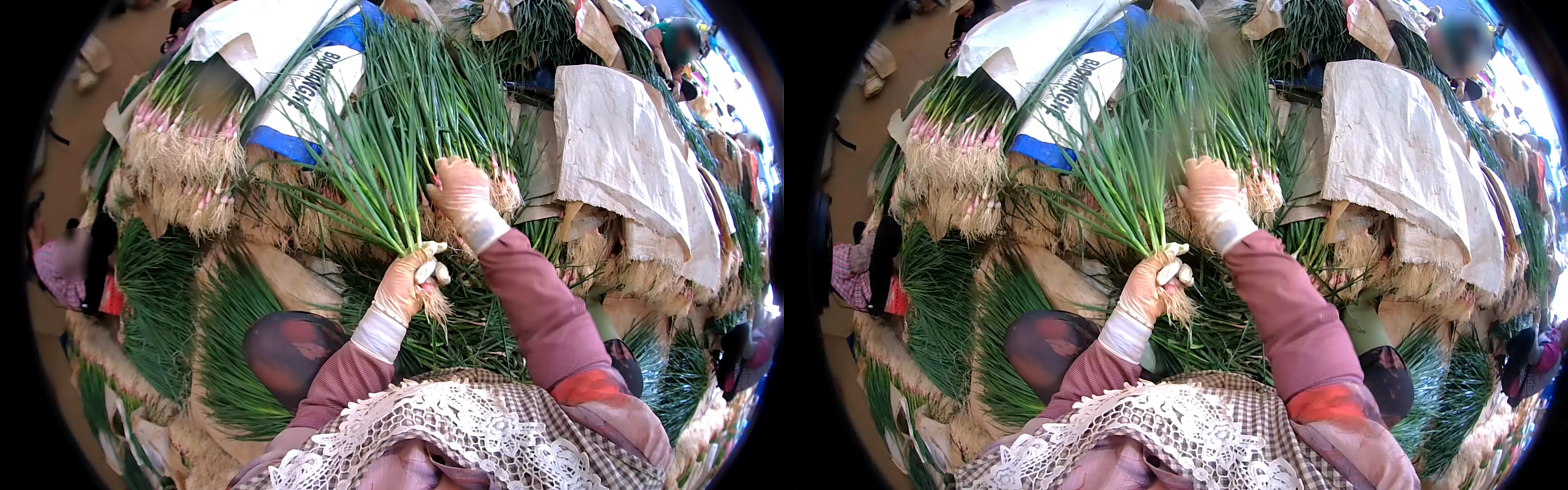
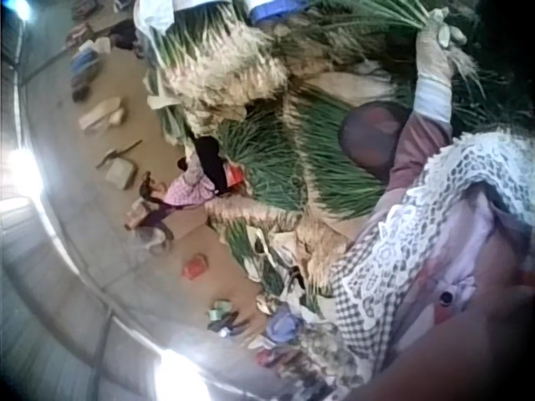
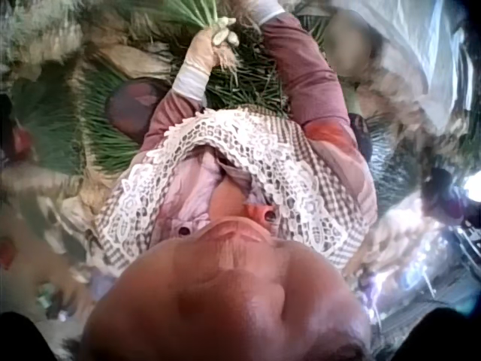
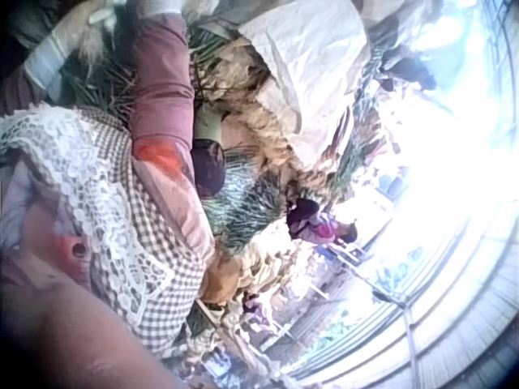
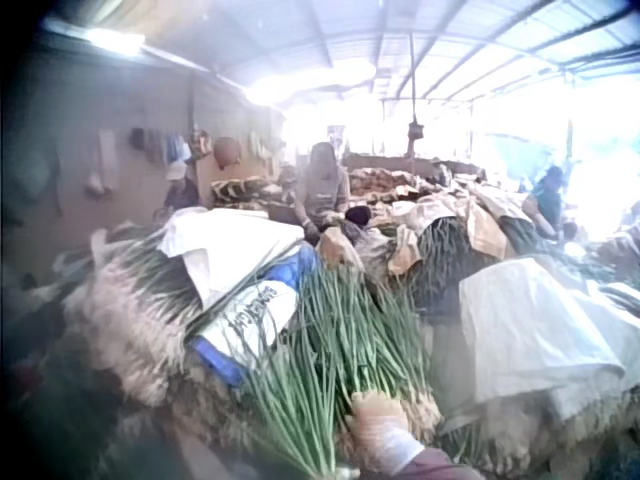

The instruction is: The person bunches green onions and strips away the outer layers by hand.

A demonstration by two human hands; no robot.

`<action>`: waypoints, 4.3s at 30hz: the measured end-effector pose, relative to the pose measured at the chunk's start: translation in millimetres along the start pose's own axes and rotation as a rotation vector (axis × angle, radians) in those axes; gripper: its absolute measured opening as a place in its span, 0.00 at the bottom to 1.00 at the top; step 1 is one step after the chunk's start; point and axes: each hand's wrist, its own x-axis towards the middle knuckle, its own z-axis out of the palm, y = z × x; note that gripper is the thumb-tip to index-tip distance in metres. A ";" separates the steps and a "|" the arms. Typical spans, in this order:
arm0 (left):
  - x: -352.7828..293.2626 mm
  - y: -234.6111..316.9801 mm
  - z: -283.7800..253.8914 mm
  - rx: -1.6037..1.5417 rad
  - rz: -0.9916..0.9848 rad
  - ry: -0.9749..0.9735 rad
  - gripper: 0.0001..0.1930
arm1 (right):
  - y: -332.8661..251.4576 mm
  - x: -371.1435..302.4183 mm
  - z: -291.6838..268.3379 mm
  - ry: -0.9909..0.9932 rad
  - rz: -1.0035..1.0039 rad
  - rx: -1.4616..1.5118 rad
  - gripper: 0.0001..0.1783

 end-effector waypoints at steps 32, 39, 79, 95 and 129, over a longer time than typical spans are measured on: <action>1.1 5.2 2.9 -0.095 0.129 0.301 0.09 | -12.3 -52.6 -0.1 -0.500 0.032 0.375 0.21; 2.2 -0.7 9.2 -0.083 0.127 -0.080 0.12 | 25.4 -5.3 0.4 -0.261 0.143 0.341 0.14; 0.2 8.9 -1.4 -0.047 0.138 0.194 0.16 | -8.2 -9.2 -17.6 -0.293 0.260 0.458 0.17; 4.9 17.7 13.0 -0.087 0.105 0.230 0.10 | 5.7 -36.8 -45.6 -0.198 0.185 0.313 0.11; 0.4 -0.6 10.6 -0.002 0.009 -0.199 0.12 | 37.4 13.5 -7.8 -0.399 0.310 0.276 0.16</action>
